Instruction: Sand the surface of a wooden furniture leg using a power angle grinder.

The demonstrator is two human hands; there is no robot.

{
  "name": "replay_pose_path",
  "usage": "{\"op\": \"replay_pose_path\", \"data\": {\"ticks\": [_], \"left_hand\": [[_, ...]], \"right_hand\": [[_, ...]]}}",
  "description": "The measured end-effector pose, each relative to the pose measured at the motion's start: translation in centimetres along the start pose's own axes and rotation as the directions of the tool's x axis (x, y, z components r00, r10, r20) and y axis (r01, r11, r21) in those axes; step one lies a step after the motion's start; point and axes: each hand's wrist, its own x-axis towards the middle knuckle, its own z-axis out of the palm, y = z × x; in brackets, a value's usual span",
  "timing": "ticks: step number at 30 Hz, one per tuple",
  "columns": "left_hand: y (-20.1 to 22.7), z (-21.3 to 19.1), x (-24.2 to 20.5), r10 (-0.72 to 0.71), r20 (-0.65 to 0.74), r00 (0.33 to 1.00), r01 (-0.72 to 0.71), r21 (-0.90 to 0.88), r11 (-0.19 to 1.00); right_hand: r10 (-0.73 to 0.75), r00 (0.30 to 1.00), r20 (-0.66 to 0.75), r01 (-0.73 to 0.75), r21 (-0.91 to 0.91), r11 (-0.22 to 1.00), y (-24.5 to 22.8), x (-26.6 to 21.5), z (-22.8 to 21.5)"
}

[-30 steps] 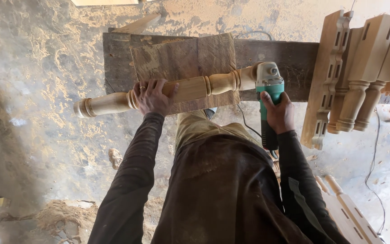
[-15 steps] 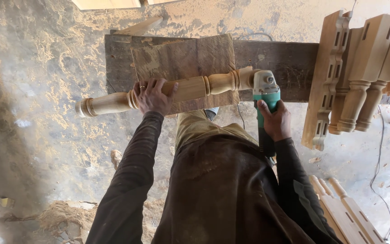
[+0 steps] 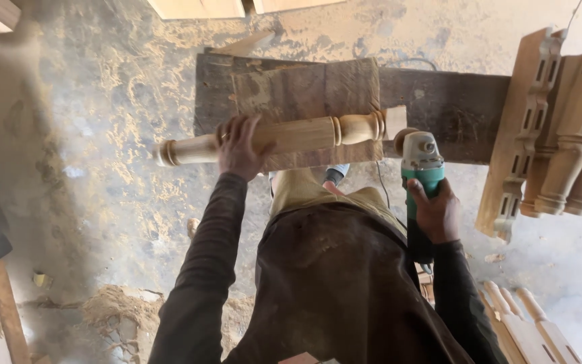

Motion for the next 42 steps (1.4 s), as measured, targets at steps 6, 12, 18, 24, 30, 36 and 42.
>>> {"op": "replay_pose_path", "data": {"ticks": [6,12,18,24,30,36,42], "left_hand": [[-7.7,-6.0,-0.5,-0.114,0.260,0.959,0.075,0.157,0.985],[-10.0,-4.1,-5.0,-0.037,0.418,0.908,0.000,0.089,0.996],[-11.4,-5.9,-6.0,0.036,0.321,0.946,-0.039,0.004,0.999],[-13.0,-7.1,-6.0,-0.010,0.504,0.864,-0.003,0.025,1.000],[-13.4,-6.4,-6.0,-0.008,0.548,0.837,-0.023,0.048,0.999],[-14.0,-5.9,-5.6,0.019,0.545,0.838,-0.036,0.020,0.999],[-14.0,-5.8,-5.3,0.030,0.548,0.836,-0.055,0.029,0.998]], "right_hand": [[-0.152,0.987,0.052,0.159,-0.172,0.972,-1.6,-1.5,4.8],[-0.181,0.979,0.092,0.193,-0.147,0.970,-5.5,-4.7,9.9],[-0.119,0.993,-0.025,0.110,-0.236,0.965,-4.7,-6.2,14.6],[-0.042,0.999,0.019,0.043,-0.062,0.997,-6.2,-9.8,18.1],[-0.172,0.982,0.079,0.184,-0.180,0.966,-7.3,-11.9,21.1],[-0.117,0.983,0.145,0.146,-0.209,0.967,-9.1,-13.2,23.2],[-0.151,0.972,0.180,0.187,-0.204,0.961,-10.7,-13.5,23.7]]}}
